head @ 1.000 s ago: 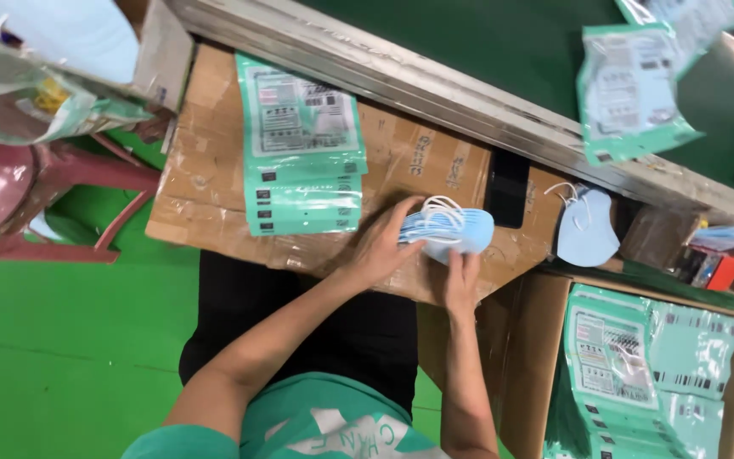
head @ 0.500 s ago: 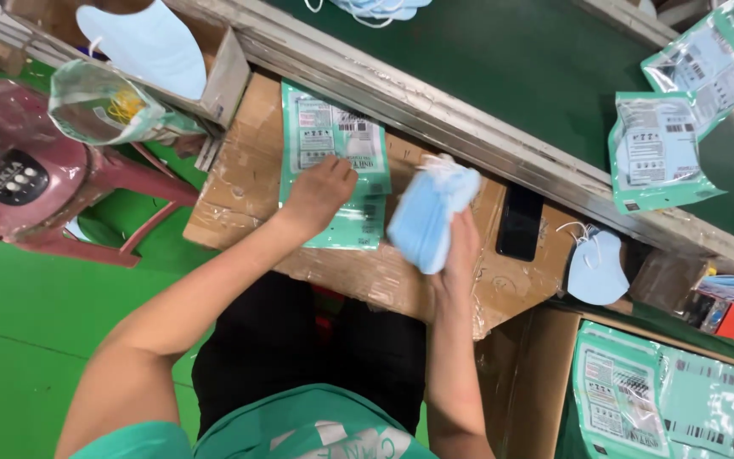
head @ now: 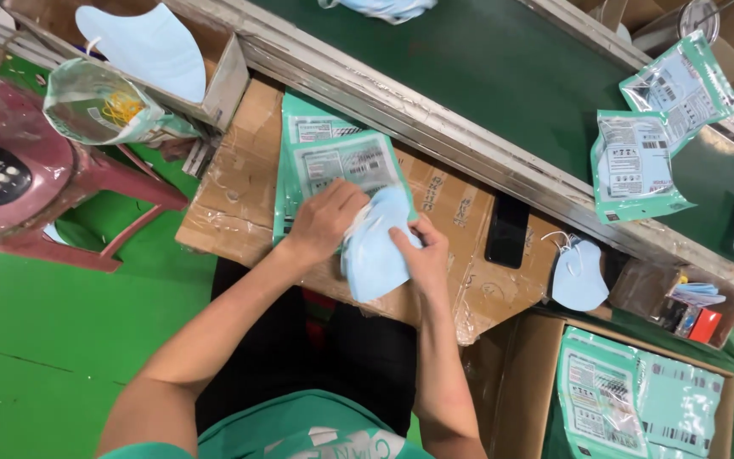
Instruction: The recorder is packing stacks of blue medical face masks into plastic pouches at a conveyor belt workstation.
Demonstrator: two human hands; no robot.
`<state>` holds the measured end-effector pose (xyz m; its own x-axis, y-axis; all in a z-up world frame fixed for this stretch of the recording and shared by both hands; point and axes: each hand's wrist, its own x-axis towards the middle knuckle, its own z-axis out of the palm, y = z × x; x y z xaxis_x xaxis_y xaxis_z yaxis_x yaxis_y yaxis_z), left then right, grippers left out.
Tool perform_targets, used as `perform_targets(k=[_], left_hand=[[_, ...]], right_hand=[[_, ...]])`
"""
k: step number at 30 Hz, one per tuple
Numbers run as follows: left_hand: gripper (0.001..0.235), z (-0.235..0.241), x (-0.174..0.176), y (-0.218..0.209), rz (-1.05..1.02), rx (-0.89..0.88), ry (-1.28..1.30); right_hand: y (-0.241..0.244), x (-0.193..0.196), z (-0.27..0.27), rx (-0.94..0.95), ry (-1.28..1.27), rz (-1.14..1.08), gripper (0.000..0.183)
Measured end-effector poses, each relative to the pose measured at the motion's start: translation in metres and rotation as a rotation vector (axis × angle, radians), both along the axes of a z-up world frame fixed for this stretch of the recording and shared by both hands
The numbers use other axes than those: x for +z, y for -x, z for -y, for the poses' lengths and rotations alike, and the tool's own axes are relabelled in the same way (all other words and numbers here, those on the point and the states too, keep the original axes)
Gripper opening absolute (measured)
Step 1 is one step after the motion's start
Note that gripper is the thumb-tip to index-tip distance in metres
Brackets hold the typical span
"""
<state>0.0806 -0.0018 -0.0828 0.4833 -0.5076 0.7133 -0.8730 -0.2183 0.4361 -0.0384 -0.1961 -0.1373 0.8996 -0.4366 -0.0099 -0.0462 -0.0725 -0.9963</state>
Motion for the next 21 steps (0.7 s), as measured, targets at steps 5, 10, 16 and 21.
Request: perform_targets(k=[5,10,16,21], left_hand=[[0.018,0.003,0.039,0.032,0.017,-0.059,0.077],[0.021,0.001,0.039,0.052,0.045,-0.2,0.025],[0.045,0.01,0.018,0.052,-0.688,0.012,0.476],[0.032,0.049,-0.037,0.082,-1.212,-0.081,0.485]], right_hand=[[0.005,0.068,-0.042,-0.258,0.586,-0.001,0.02],[0.012,0.042,-0.017,-0.3,0.247,0.192,0.017],[0.021,0.049,-0.007,-0.143,-0.026,0.199,0.019],[0.005,0.043,-0.025,-0.474,-0.19,0.18,0.046]])
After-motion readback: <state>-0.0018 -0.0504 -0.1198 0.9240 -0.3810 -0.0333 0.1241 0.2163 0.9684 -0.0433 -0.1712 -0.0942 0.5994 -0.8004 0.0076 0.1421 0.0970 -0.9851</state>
